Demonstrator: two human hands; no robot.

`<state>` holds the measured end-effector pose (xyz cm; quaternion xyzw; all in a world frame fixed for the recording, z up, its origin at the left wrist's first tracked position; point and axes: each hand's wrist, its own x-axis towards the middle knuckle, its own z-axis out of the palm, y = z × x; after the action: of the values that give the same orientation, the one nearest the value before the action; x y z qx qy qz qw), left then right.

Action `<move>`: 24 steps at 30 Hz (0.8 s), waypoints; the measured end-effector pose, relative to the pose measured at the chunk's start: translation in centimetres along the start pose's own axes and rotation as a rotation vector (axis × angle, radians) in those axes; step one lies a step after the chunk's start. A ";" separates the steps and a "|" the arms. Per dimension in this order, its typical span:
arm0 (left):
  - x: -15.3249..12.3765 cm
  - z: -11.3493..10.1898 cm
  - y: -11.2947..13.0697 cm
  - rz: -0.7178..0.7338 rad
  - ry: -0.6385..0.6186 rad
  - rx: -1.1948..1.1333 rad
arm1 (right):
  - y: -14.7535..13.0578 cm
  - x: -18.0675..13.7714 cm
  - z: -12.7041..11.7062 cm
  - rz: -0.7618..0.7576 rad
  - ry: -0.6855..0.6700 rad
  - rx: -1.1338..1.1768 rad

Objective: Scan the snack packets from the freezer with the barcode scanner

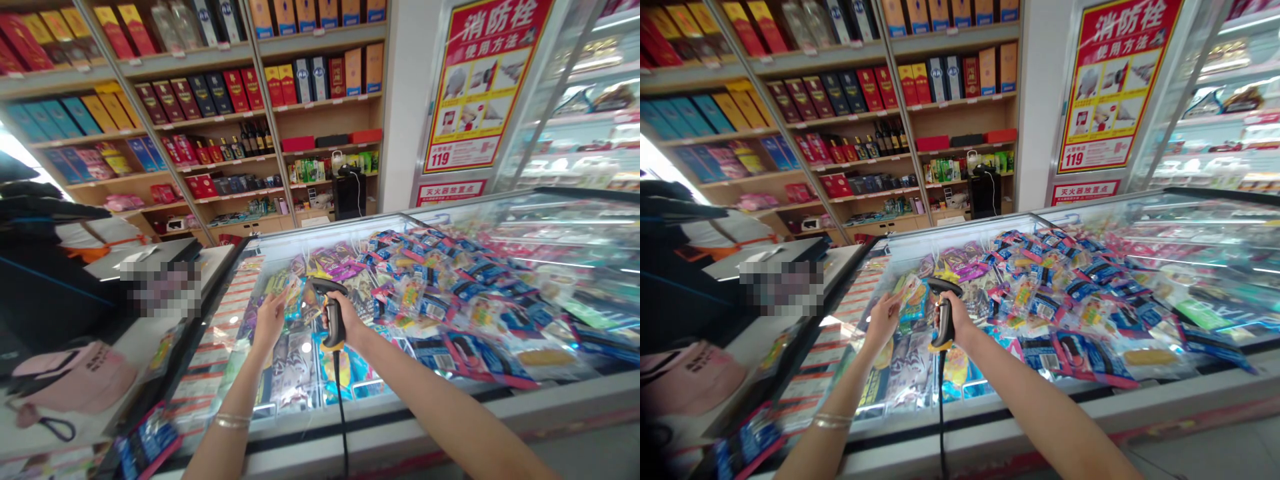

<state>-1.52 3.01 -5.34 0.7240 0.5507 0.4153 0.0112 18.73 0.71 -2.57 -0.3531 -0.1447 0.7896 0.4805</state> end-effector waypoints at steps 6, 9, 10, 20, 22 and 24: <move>-0.1 -0.1 -0.3 -0.086 0.069 0.031 | 0.0 -0.1 0.2 0.012 0.020 -0.015; 0.0 0.0 -0.6 -0.142 0.122 -0.031 | 0.1 0.0 0.2 0.002 0.026 -0.052; 0.0 -0.1 -0.8 -0.158 0.111 -0.076 | 0.1 0.0 0.2 -0.005 0.023 -0.063; 0.9 -1.7 -2.5 -0.529 0.313 -0.774 | 0.2 -0.5 0.3 0.008 -0.028 -0.222; 1.2 -1.5 -2.7 -0.619 0.405 -0.998 | 0.5 -0.8 0.4 -0.008 -0.058 -0.315; 1.3 -1.3 -2.8 -0.708 0.492 -1.149 | 0.8 -1.3 0.6 -0.064 -0.140 -0.419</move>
<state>-4.46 4.60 -5.00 0.2671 0.4334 0.7621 0.4000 18.18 -0.74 -1.98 -0.3846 -0.3498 0.7492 0.4103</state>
